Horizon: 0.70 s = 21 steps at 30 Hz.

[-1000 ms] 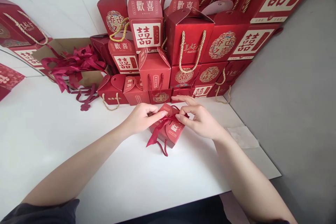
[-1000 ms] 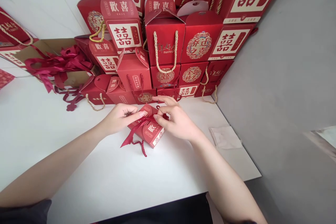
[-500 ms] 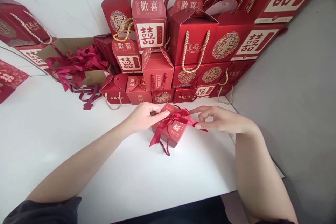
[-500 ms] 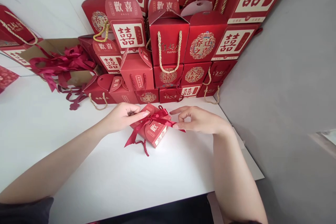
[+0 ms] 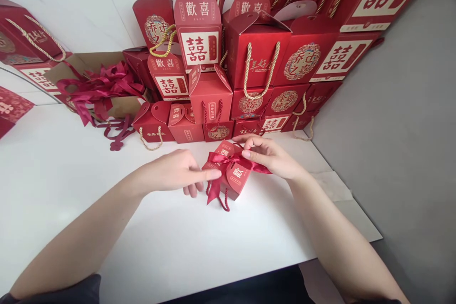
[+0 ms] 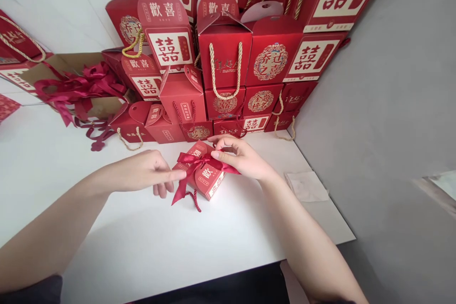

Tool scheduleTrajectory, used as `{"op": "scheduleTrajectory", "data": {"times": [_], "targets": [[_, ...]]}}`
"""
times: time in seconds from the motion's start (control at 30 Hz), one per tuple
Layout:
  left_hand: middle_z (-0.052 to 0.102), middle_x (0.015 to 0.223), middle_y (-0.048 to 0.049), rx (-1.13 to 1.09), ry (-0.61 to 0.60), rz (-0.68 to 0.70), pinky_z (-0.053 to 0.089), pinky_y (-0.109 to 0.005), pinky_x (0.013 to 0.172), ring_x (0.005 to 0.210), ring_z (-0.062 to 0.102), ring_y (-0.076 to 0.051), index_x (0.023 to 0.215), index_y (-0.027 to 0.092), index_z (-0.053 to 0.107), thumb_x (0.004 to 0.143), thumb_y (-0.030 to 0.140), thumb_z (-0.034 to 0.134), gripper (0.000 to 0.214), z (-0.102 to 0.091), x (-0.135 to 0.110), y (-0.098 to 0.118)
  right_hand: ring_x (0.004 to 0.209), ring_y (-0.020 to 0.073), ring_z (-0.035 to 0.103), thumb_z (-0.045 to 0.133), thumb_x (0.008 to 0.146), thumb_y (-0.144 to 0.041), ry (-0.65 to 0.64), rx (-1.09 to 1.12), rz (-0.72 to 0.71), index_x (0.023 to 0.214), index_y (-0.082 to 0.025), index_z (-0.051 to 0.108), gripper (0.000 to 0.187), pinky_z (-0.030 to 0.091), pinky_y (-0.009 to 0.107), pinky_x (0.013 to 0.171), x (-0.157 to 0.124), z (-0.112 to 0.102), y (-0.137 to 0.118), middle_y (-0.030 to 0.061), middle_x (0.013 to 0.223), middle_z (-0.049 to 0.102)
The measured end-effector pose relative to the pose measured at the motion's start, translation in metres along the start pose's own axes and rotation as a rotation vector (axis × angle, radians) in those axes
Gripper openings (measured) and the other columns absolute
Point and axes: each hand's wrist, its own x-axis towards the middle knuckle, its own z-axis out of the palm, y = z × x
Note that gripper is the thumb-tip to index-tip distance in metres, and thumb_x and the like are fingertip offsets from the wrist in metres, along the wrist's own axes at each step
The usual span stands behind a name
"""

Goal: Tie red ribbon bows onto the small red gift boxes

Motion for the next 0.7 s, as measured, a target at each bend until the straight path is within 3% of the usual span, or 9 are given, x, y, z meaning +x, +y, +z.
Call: {"op": "scheduleTrajectory", "data": {"times": [0.03, 0.1, 0.2, 0.33, 0.53, 0.7], "targets": [[0.069, 0.06, -0.0051, -0.073, -0.103, 0.024, 0.051, -0.027, 0.061, 0.054, 0.063, -0.016, 0.069, 0.017, 0.076, 0.079, 0.062, 0.062, 0.048, 0.001, 0.001, -0.001, 0.111, 0.0226, 0.06, 0.066, 0.086, -0.045, -0.003, -0.002, -0.008, 0.078, -0.021, 0.061, 0.026, 0.049, 0.038, 0.091, 0.0, 0.001, 0.0, 0.0062, 0.131, 0.059], [0.073, 0.07, -0.0063, -0.192, -0.199, 0.08, 0.053, -0.028, 0.07, 0.065, 0.066, -0.017, 0.077, 0.018, 0.079, 0.078, 0.054, 0.067, 0.039, 0.003, 0.004, -0.001, 0.109, 0.0219, 0.061, 0.064, 0.088, -0.045, -0.02, -0.003, -0.01, 0.075, -0.021, 0.061, 0.027, 0.049, 0.038, 0.092, 0.0, 0.001, -0.002, 0.006, 0.13, 0.06], [0.074, 0.077, -0.0054, -0.232, -0.211, 0.109, 0.051, -0.027, 0.073, 0.074, 0.067, -0.017, 0.078, 0.019, 0.079, 0.076, 0.043, 0.072, 0.025, 0.004, 0.01, -0.002, 0.103, 0.0199, 0.062, 0.062, 0.09, -0.044, -0.028, 0.016, 0.011, 0.067, -0.02, 0.057, 0.034, 0.049, 0.035, 0.089, 0.0, 0.0, -0.003, 0.0048, 0.127, 0.062], [0.072, 0.074, -0.0022, -0.151, -0.243, 0.112, 0.047, -0.022, 0.067, 0.071, 0.062, -0.014, 0.073, 0.019, 0.075, 0.076, 0.038, 0.071, 0.02, -0.002, 0.01, -0.003, 0.096, 0.0195, 0.062, 0.06, 0.09, -0.047, 0.018, 0.065, 0.056, 0.058, -0.019, 0.051, 0.044, 0.05, 0.035, 0.082, 0.001, -0.001, -0.001, 0.0048, 0.126, 0.062], [0.069, 0.071, -0.0018, -0.062, -0.301, 0.135, 0.043, -0.021, 0.057, 0.06, 0.058, -0.012, 0.069, 0.018, 0.07, 0.076, 0.033, 0.068, 0.017, -0.009, 0.011, -0.006, 0.109, 0.021, 0.059, 0.058, 0.091, -0.049, 0.038, 0.055, 0.026, 0.074, -0.02, 0.071, 0.036, 0.047, 0.035, 0.094, 0.004, 0.0, 0.007, 0.0064, 0.122, 0.06], [0.066, 0.064, -0.0011, 0.013, -0.292, 0.152, 0.038, -0.02, 0.052, 0.056, 0.056, -0.012, 0.066, 0.019, 0.071, 0.075, 0.035, 0.068, 0.018, -0.009, 0.012, -0.007, 0.11, 0.0218, 0.059, 0.057, 0.092, -0.05, 0.033, 0.026, 0.004, 0.072, -0.02, 0.072, 0.039, 0.045, 0.038, 0.096, 0.005, 0.0, 0.007, 0.0067, 0.121, 0.061]]}}
